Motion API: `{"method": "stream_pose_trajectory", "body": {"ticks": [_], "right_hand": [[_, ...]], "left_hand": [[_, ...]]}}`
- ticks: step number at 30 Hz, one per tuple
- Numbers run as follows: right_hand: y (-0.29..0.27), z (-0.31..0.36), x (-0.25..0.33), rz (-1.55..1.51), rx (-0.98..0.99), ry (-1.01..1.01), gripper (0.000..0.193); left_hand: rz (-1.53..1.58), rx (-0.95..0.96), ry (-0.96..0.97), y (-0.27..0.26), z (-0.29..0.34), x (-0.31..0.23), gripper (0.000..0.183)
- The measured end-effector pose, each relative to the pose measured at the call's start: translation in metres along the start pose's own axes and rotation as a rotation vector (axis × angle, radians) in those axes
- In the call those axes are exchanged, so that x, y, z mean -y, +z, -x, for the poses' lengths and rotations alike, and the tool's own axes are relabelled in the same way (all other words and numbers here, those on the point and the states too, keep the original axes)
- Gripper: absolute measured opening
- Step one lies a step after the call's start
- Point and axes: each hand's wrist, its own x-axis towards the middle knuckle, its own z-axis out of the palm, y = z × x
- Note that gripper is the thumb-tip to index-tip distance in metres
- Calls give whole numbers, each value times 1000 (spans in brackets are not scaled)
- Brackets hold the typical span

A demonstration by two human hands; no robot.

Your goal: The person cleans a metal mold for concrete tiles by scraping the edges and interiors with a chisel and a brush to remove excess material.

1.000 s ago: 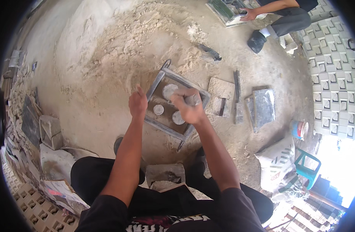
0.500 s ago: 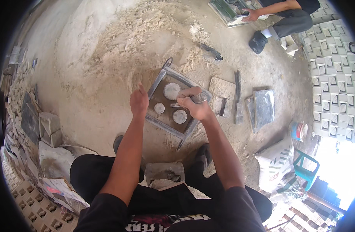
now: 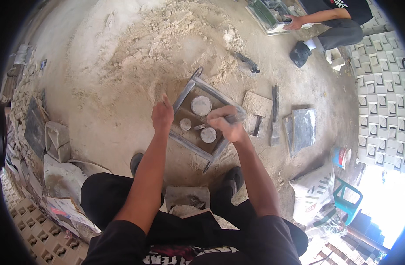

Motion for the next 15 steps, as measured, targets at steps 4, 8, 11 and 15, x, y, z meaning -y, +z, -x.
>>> {"method": "stream_pose_trajectory", "body": {"ticks": [4,8,11,15], "right_hand": [[3,5,-3,-120,-196,-94,26],[10,-5,-7,11,-270,-9,27],[19,-5,10,-66,-323,-52,28],[34,-10,-28,504,-267,-366,30]], "left_hand": [[33,-17,-4,-3,4,3,73],[15,-17,-4,-3,2,0,73],[-4,-45,-1,-1,1,2,72],[29,-47,33,1,3,-3,72]]}}
